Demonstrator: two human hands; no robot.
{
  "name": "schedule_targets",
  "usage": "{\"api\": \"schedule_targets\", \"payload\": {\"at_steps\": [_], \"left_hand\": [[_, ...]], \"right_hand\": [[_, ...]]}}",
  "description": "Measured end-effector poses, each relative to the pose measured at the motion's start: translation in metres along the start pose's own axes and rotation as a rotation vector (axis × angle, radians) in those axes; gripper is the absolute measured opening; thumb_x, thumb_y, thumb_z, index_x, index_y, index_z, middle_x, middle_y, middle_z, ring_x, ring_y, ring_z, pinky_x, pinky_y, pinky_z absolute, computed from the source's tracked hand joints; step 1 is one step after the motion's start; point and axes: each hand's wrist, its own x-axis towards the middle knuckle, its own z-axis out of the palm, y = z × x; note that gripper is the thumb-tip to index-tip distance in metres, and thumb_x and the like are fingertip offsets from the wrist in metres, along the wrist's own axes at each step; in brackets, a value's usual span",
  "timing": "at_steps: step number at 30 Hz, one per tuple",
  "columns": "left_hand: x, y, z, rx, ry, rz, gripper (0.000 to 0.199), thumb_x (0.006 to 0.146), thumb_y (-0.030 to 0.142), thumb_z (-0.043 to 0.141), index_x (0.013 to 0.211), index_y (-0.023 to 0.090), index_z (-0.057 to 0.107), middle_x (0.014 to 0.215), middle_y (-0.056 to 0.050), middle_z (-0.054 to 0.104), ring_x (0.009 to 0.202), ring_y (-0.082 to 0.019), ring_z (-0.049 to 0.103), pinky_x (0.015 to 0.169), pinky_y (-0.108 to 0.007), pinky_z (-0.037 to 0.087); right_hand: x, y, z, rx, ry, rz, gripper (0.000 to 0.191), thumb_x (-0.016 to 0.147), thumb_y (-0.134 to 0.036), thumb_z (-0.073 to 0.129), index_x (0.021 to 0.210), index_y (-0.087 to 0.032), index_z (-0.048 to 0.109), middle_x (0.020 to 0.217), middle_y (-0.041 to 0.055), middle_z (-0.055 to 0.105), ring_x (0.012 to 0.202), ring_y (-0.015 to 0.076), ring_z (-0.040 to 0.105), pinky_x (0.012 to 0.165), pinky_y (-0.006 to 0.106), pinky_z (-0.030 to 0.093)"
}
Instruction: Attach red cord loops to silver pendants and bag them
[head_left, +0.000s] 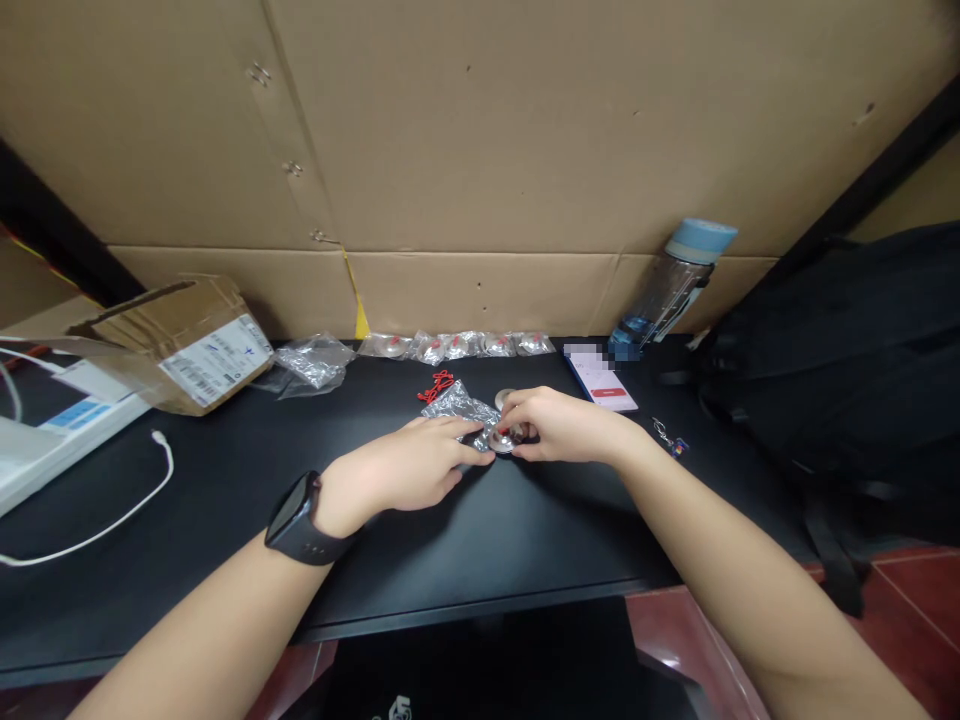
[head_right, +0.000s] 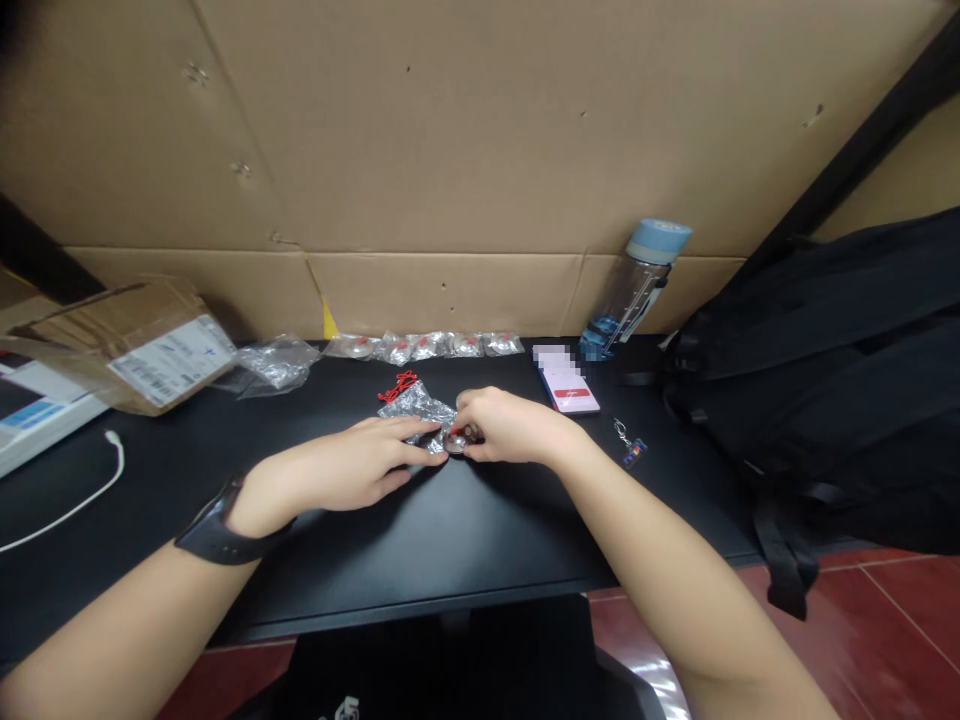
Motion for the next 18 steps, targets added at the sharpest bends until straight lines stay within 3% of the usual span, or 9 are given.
{"api": "schedule_targets", "payload": {"at_steps": [9, 14, 18], "left_hand": [[-0.001, -0.001, 0.0, -0.034, -0.012, -0.022, 0.054, 0.088, 0.02, 0.062, 0.138, 0.039, 0.061, 0.162, -0.002, 0.04, 0.146, -0.032, 0.042, 0.119, -0.047, 0.038], [-0.002, 0.0, -0.001, -0.042, -0.027, 0.026, 0.058, 0.088, 0.021, 0.062, 0.143, 0.04, 0.057, 0.164, -0.001, 0.036, 0.148, -0.031, 0.038, 0.12, -0.046, 0.035], [-0.003, -0.001, -0.003, -0.061, -0.035, 0.04, 0.06, 0.088, 0.019, 0.062, 0.144, 0.038, 0.056, 0.167, -0.002, 0.03, 0.15, -0.032, 0.036, 0.121, -0.046, 0.034]], "right_hand": [[0.011, -0.002, 0.013, 0.12, 0.112, 0.068, 0.022, 0.078, -0.02, 0.083, 0.094, -0.017, 0.068, 0.09, 0.0028, 0.063, 0.071, 0.0129, 0.061, 0.066, 0.024, 0.049], [0.009, -0.004, 0.014, 0.336, 0.039, 0.06, 0.025, 0.082, -0.01, 0.071, 0.103, -0.02, 0.063, 0.1, 0.0019, 0.064, 0.073, 0.0111, 0.065, 0.067, 0.022, 0.052], [0.01, -0.001, 0.015, 0.185, 0.138, 0.087, 0.024, 0.08, -0.013, 0.075, 0.099, -0.02, 0.061, 0.092, 0.0002, 0.061, 0.069, 0.0113, 0.059, 0.066, 0.024, 0.047]]}}
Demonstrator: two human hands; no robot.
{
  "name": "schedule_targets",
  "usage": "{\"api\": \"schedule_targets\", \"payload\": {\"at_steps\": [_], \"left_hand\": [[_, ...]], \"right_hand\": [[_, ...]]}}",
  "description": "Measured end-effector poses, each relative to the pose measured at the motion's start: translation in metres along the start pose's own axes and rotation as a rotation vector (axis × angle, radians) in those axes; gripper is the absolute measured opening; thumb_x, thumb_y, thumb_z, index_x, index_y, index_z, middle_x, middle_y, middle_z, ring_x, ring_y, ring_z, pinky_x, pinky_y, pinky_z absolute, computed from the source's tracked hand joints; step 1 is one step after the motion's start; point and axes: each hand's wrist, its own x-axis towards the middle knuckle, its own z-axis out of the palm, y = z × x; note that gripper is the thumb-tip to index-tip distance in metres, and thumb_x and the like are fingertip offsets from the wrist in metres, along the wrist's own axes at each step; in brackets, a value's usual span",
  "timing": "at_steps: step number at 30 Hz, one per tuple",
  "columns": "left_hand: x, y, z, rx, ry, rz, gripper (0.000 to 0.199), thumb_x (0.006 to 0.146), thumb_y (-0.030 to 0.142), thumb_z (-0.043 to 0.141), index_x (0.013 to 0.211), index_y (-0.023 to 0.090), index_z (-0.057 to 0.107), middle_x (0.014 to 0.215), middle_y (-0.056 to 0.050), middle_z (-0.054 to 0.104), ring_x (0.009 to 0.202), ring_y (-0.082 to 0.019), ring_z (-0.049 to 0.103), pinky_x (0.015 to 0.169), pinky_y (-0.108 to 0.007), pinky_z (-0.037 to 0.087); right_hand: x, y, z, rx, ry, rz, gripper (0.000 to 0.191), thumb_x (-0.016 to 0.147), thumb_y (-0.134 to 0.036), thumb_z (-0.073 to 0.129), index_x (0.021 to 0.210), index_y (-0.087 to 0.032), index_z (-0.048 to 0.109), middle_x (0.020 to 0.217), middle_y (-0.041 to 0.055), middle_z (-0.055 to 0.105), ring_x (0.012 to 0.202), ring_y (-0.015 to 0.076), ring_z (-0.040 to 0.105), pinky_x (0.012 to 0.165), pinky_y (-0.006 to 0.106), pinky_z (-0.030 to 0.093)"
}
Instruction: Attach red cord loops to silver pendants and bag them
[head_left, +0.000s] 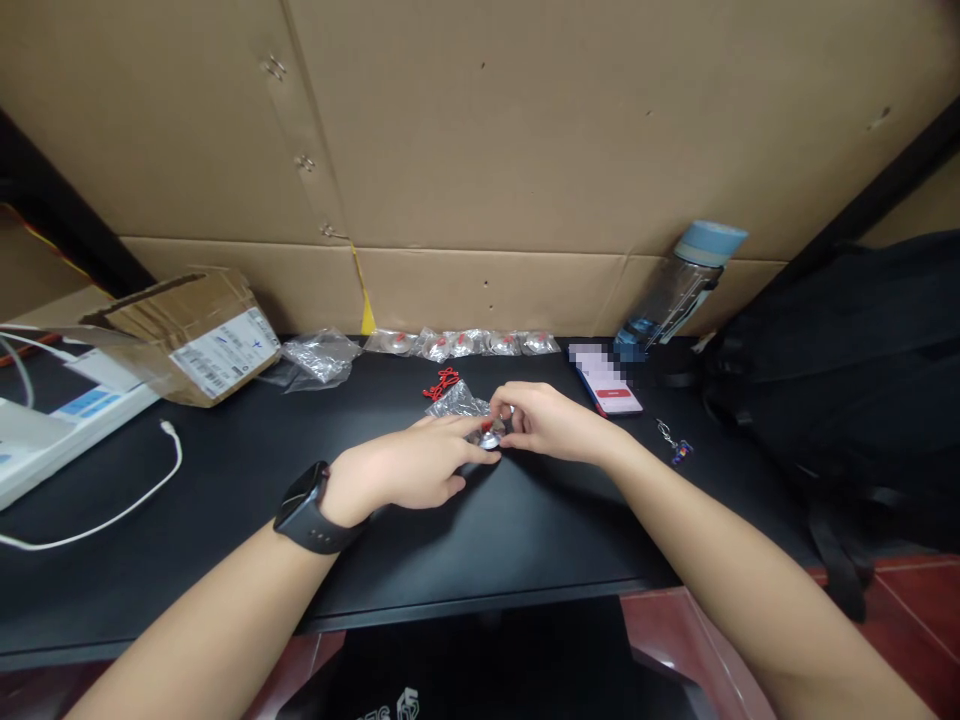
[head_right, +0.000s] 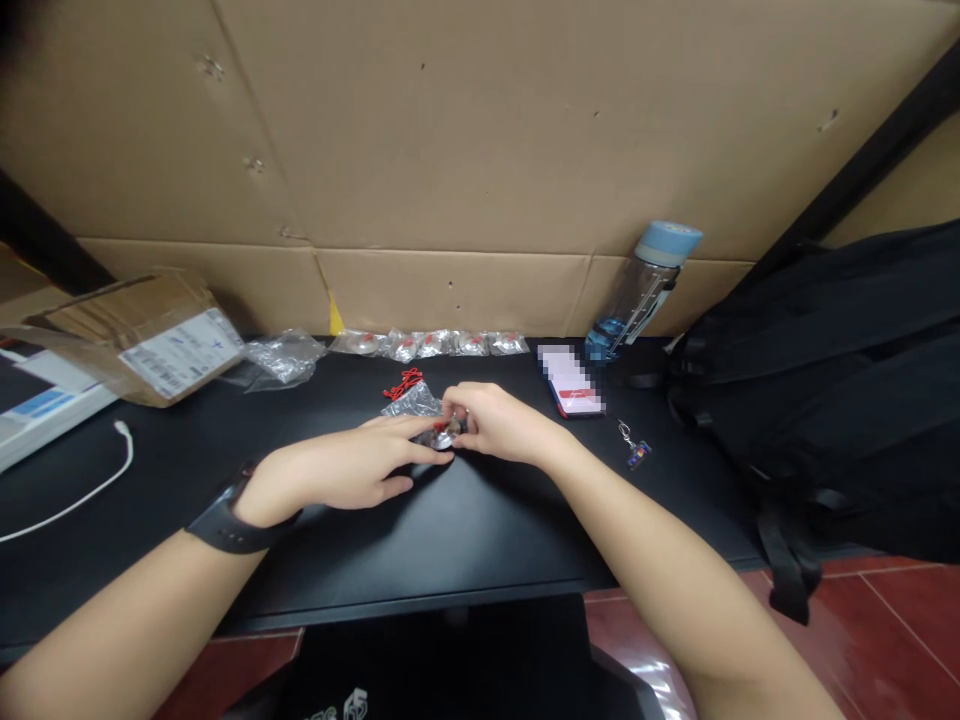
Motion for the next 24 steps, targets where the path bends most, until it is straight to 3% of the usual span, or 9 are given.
{"api": "schedule_targets", "payload": {"at_steps": [5, 11, 15, 19, 24], "left_hand": [[0.0, 0.006, -0.006, -0.003, -0.049, 0.029, 0.062, 0.086, 0.016, 0.061, 0.145, 0.035, 0.055, 0.168, -0.001, 0.024, 0.152, -0.029, 0.031, 0.122, -0.043, 0.033], [0.0, 0.01, -0.008, -0.014, -0.082, 0.035, 0.06, 0.087, 0.015, 0.059, 0.144, 0.034, 0.057, 0.166, -0.003, 0.032, 0.154, -0.031, 0.026, 0.123, -0.049, 0.03], [-0.001, 0.011, -0.009, -0.04, -0.1, 0.014, 0.061, 0.086, 0.014, 0.059, 0.143, 0.034, 0.057, 0.168, -0.002, 0.025, 0.155, -0.032, 0.023, 0.125, -0.05, 0.026], [-0.003, 0.014, -0.01, -0.018, -0.083, 0.019, 0.067, 0.082, 0.009, 0.059, 0.143, 0.038, 0.056, 0.17, 0.002, 0.014, 0.157, -0.033, 0.011, 0.126, -0.054, 0.021], [-0.003, 0.016, -0.012, 0.022, -0.138, -0.027, 0.065, 0.085, 0.011, 0.057, 0.144, 0.038, 0.054, 0.171, 0.002, 0.008, 0.157, -0.037, 0.005, 0.124, -0.059, 0.02]], "right_hand": [[0.002, 0.006, 0.001, -0.149, 0.136, 0.003, 0.024, 0.08, -0.009, 0.07, 0.097, -0.019, 0.058, 0.093, 0.0018, 0.058, 0.079, 0.0148, 0.055, 0.072, 0.026, 0.041], [0.0, 0.003, 0.0, -0.04, -0.056, -0.092, 0.046, 0.073, -0.016, 0.076, 0.113, -0.022, 0.055, 0.102, 0.0033, 0.055, 0.087, 0.0183, 0.054, 0.079, 0.029, 0.044], [0.001, 0.005, 0.006, -0.045, -0.005, -0.052, 0.043, 0.077, -0.025, 0.078, 0.111, -0.022, 0.053, 0.1, 0.0029, 0.054, 0.088, 0.0189, 0.053, 0.076, 0.029, 0.043], [0.003, 0.009, 0.01, -0.059, 0.057, -0.033, 0.037, 0.081, -0.022, 0.074, 0.111, -0.022, 0.052, 0.1, 0.0031, 0.053, 0.087, 0.0185, 0.053, 0.077, 0.029, 0.044], [0.005, 0.01, 0.012, -0.011, 0.034, -0.096, 0.047, 0.074, -0.028, 0.082, 0.111, -0.022, 0.051, 0.099, 0.0023, 0.052, 0.089, 0.0192, 0.053, 0.078, 0.03, 0.045]]}}
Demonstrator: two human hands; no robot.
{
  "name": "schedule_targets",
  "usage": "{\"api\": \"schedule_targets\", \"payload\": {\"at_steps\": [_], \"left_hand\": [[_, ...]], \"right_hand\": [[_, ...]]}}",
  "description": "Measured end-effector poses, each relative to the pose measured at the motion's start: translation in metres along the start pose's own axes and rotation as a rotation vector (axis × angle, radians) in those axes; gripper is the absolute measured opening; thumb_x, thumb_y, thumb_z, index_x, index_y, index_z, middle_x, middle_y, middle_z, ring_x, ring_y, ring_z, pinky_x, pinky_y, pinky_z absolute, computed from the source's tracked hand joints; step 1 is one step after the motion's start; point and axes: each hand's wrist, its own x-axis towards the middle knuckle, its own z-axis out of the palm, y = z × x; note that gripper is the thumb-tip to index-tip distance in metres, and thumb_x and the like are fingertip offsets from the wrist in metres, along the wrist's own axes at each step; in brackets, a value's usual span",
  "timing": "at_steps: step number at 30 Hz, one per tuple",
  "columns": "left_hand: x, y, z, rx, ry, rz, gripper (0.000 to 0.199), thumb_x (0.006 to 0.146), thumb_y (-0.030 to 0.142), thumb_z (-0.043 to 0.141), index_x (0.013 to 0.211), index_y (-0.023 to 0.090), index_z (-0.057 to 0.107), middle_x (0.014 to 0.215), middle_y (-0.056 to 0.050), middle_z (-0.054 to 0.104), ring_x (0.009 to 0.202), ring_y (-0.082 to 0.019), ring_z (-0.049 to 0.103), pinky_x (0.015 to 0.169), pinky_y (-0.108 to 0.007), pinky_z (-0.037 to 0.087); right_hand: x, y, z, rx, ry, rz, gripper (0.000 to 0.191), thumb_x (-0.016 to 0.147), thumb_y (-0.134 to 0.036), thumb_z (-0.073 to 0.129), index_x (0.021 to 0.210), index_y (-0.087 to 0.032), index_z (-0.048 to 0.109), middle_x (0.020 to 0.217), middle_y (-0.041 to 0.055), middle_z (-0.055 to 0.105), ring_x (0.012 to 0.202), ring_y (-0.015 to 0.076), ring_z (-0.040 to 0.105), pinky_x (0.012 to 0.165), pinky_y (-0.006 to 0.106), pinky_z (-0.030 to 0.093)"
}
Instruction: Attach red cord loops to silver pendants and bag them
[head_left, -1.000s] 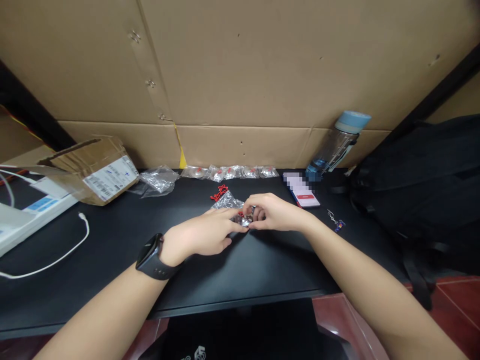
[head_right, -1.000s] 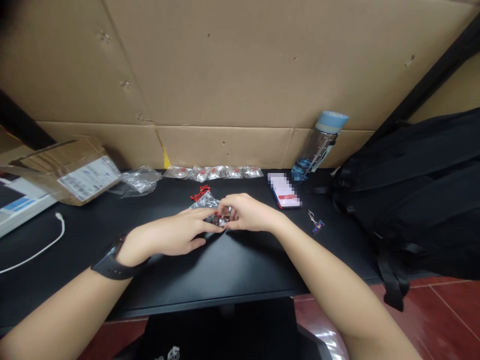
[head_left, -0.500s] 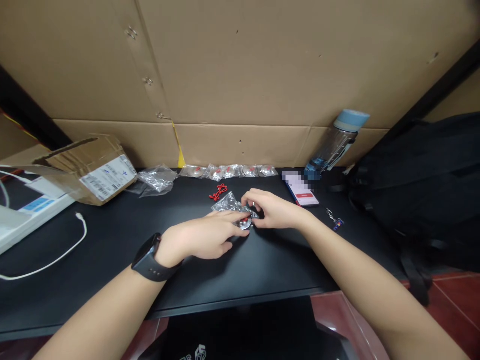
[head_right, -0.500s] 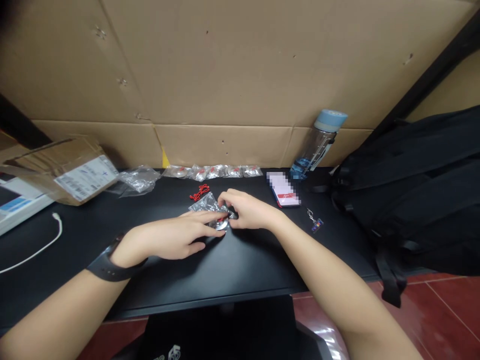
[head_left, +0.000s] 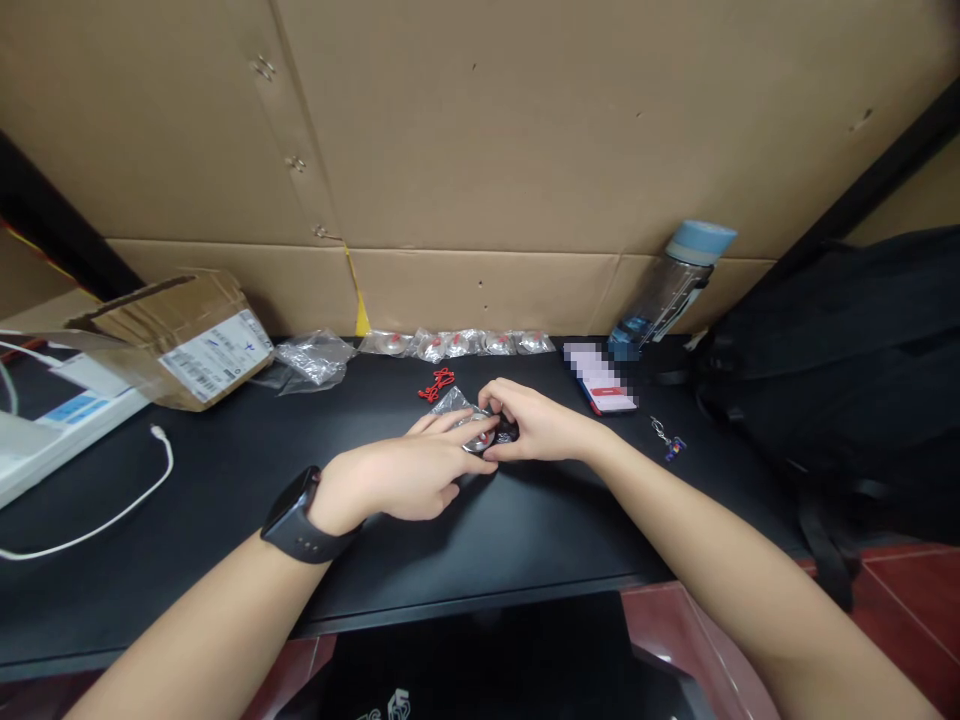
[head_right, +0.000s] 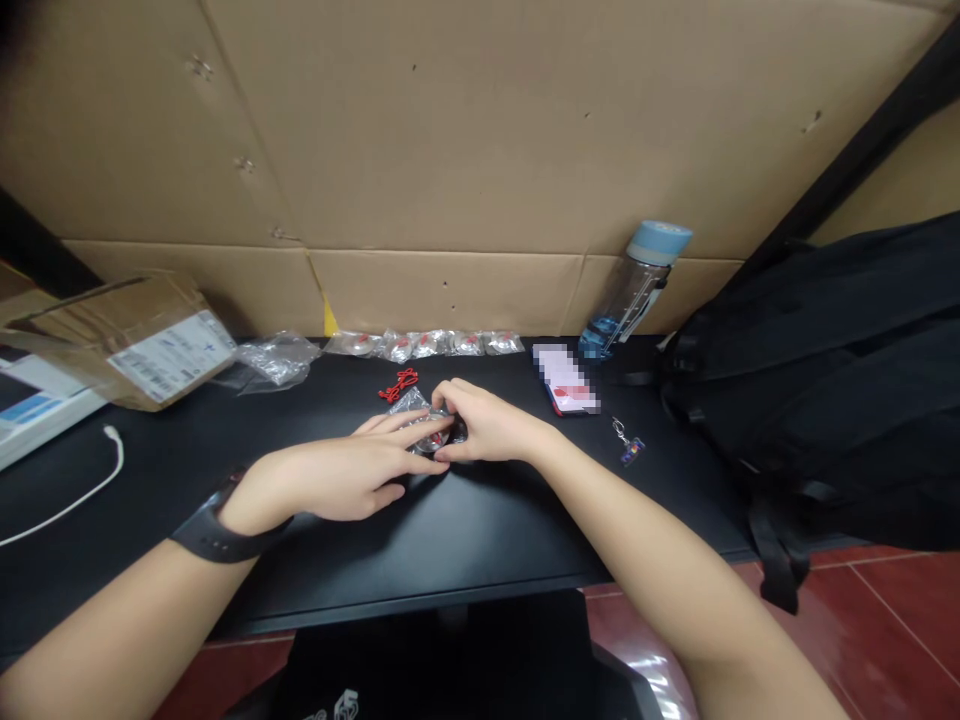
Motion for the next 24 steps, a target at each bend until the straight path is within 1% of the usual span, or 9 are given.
{"api": "schedule_targets", "payload": {"at_steps": [2, 5, 10, 13, 18, 21, 24], "left_hand": [[0.0, 0.001, 0.0, 0.005, -0.011, -0.009, 0.066, 0.085, 0.011, 0.057, 0.145, 0.039, 0.053, 0.171, 0.001, 0.008, 0.157, -0.037, 0.005, 0.124, -0.059, 0.02], [0.0, 0.002, 0.002, 0.015, 0.006, -0.012, 0.067, 0.085, 0.011, 0.056, 0.145, 0.039, 0.052, 0.171, 0.001, 0.01, 0.157, -0.036, 0.006, 0.124, -0.06, 0.018], [-0.001, 0.003, 0.003, 0.028, 0.002, -0.007, 0.069, 0.084, 0.01, 0.056, 0.147, 0.039, 0.05, 0.17, 0.001, 0.012, 0.157, -0.033, 0.008, 0.125, -0.059, 0.018], [0.0, 0.002, 0.004, 0.03, 0.014, -0.002, 0.07, 0.083, 0.009, 0.056, 0.147, 0.04, 0.051, 0.17, 0.002, 0.012, 0.157, -0.033, 0.006, 0.125, -0.059, 0.018], [-0.001, 0.002, 0.003, 0.028, 0.004, -0.019, 0.073, 0.083, 0.008, 0.055, 0.148, 0.041, 0.049, 0.17, 0.003, 0.009, 0.157, -0.033, 0.003, 0.125, -0.058, 0.017], [-0.003, 0.003, 0.003, 0.034, 0.009, -0.045, 0.074, 0.083, 0.007, 0.053, 0.147, 0.043, 0.05, 0.17, 0.005, 0.004, 0.157, -0.034, 0.0, 0.124, -0.058, 0.018], [-0.005, 0.005, 0.002, 0.049, 0.014, -0.093, 0.074, 0.083, 0.006, 0.053, 0.146, 0.044, 0.051, 0.17, 0.006, 0.004, 0.157, -0.035, 0.0, 0.123, -0.061, 0.017]], "right_hand": [[0.001, 0.0, 0.002, -0.001, 0.04, 0.023, 0.044, 0.076, -0.029, 0.08, 0.109, -0.022, 0.051, 0.099, 0.0021, 0.052, 0.087, 0.0183, 0.052, 0.076, 0.029, 0.044], [0.002, 0.0, 0.006, -0.026, 0.096, 0.046, 0.038, 0.079, -0.023, 0.075, 0.108, -0.022, 0.051, 0.101, 0.0025, 0.052, 0.085, 0.0174, 0.053, 0.075, 0.029, 0.044], [0.003, 0.0, 0.011, -0.028, 0.056, 0.009, 0.046, 0.074, -0.026, 0.081, 0.11, -0.023, 0.051, 0.103, 0.0024, 0.052, 0.086, 0.0181, 0.054, 0.075, 0.029, 0.045], [0.004, 0.0, 0.014, -0.053, 0.089, 0.032, 0.042, 0.077, -0.024, 0.077, 0.11, -0.023, 0.051, 0.104, 0.0026, 0.053, 0.084, 0.0171, 0.054, 0.073, 0.028, 0.044], [0.005, -0.003, 0.016, -0.128, 0.128, 0.072, 0.037, 0.081, -0.02, 0.071, 0.11, -0.024, 0.05, 0.107, 0.0036, 0.054, 0.091, 0.0186, 0.056, 0.073, 0.028, 0.043], [0.005, -0.006, 0.015, -0.19, 0.156, 0.099, 0.034, 0.084, -0.022, 0.071, 0.11, -0.025, 0.05, 0.109, 0.0035, 0.055, 0.095, 0.019, 0.057, 0.072, 0.027, 0.042], [0.005, -0.006, 0.012, -0.267, 0.184, 0.133, 0.034, 0.084, -0.028, 0.075, 0.108, -0.026, 0.051, 0.107, 0.003, 0.056, 0.092, 0.0189, 0.056, 0.068, 0.026, 0.039]]}}
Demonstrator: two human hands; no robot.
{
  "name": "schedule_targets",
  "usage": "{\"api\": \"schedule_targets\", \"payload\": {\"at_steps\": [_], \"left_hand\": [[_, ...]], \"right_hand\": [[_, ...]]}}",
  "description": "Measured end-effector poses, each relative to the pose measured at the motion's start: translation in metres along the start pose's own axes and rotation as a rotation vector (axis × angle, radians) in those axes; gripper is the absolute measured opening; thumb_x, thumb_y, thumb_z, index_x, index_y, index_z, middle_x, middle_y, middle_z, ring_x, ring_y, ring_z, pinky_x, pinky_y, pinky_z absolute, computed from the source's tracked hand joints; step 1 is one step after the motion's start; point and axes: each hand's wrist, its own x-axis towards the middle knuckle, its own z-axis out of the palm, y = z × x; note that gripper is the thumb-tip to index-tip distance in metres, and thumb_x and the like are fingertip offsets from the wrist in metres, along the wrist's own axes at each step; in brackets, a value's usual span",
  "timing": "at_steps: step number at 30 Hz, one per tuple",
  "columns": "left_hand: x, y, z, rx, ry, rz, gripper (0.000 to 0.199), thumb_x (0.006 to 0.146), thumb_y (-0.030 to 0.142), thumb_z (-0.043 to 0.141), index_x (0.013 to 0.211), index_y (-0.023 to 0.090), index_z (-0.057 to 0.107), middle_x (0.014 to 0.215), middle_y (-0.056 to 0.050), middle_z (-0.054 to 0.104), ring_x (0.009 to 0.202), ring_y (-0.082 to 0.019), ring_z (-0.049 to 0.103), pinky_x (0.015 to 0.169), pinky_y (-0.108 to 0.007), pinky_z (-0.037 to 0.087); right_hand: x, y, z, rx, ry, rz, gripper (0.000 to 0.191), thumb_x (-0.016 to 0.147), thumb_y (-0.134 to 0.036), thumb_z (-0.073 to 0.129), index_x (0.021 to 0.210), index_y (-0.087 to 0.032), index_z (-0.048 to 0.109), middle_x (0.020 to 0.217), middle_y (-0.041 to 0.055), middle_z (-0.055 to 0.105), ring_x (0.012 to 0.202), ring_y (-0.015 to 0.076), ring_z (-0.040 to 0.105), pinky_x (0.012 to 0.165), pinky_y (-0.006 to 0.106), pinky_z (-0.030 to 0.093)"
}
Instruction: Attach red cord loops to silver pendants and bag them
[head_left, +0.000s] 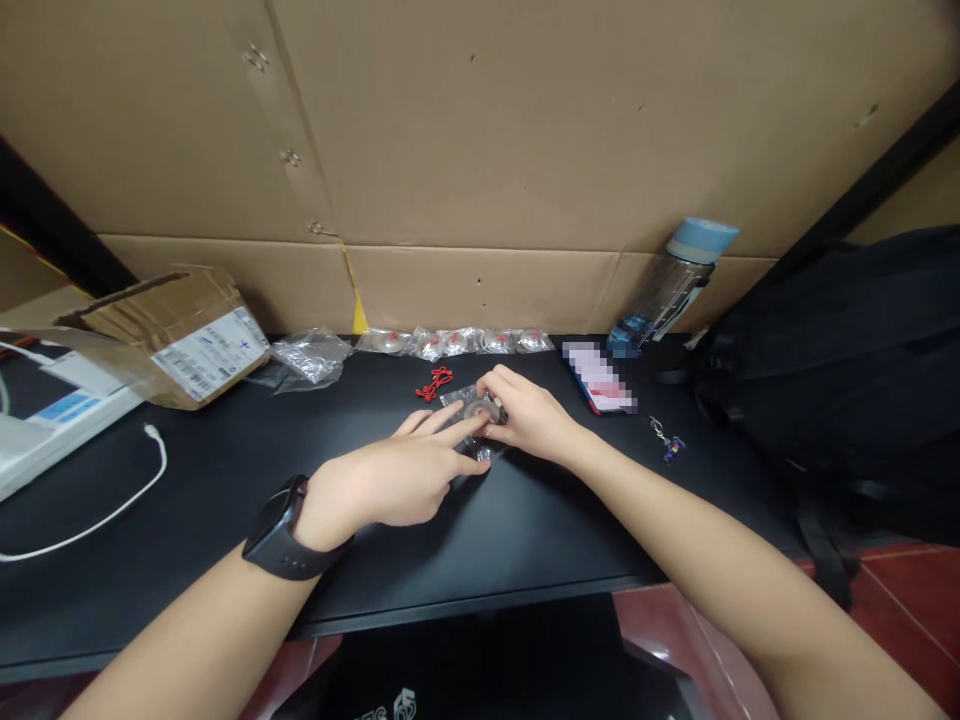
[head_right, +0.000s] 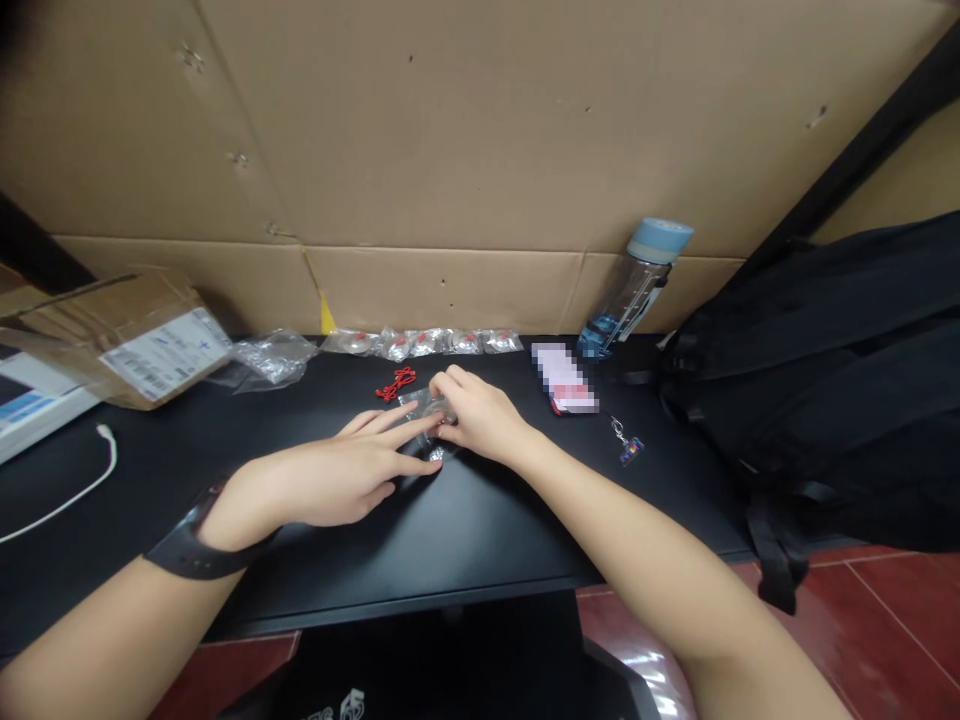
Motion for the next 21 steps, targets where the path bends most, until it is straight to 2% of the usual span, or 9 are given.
{"api": "schedule_targets", "payload": {"at_steps": [5, 9, 13, 21], "left_hand": [[-0.002, 0.001, -0.001, 0.035, 0.044, -0.07, 0.07, 0.084, 0.007, 0.054, 0.141, 0.048, 0.055, 0.17, 0.007, 0.01, 0.157, -0.035, 0.002, 0.122, -0.064, 0.013], [-0.003, 0.0, 0.0, -0.017, -0.032, -0.121, 0.072, 0.085, 0.012, 0.058, 0.144, 0.052, 0.051, 0.168, 0.004, 0.021, 0.156, -0.04, 0.01, 0.118, -0.07, 0.016], [-0.003, -0.001, 0.003, -0.026, -0.034, -0.105, 0.072, 0.084, 0.013, 0.058, 0.145, 0.051, 0.049, 0.167, 0.001, 0.026, 0.155, -0.042, 0.011, 0.115, -0.073, 0.02], [-0.004, -0.002, 0.005, -0.031, 0.004, -0.056, 0.069, 0.081, 0.016, 0.063, 0.143, 0.047, 0.054, 0.164, 0.0, 0.034, 0.154, -0.041, 0.019, 0.117, -0.07, 0.021]], "right_hand": [[0.0, 0.008, -0.005, 0.022, -0.025, -0.005, 0.043, 0.08, -0.034, 0.081, 0.108, -0.026, 0.05, 0.106, 0.0012, 0.055, 0.083, 0.0158, 0.055, 0.066, 0.026, 0.038], [0.0, 0.011, -0.004, 0.076, -0.043, -0.007, 0.039, 0.082, -0.029, 0.078, 0.108, -0.025, 0.05, 0.106, 0.0013, 0.056, 0.085, 0.016, 0.055, 0.069, 0.027, 0.039], [0.001, 0.007, -0.002, 0.061, -0.01, 0.038, 0.038, 0.081, -0.026, 0.079, 0.105, -0.025, 0.05, 0.102, 0.0007, 0.055, 0.088, 0.0169, 0.054, 0.068, 0.026, 0.037], [0.002, 0.004, 0.013, 0.023, 0.122, 0.136, 0.03, 0.083, -0.024, 0.074, 0.099, -0.025, 0.049, 0.098, 0.0006, 0.054, 0.089, 0.0181, 0.053, 0.068, 0.026, 0.036]]}}
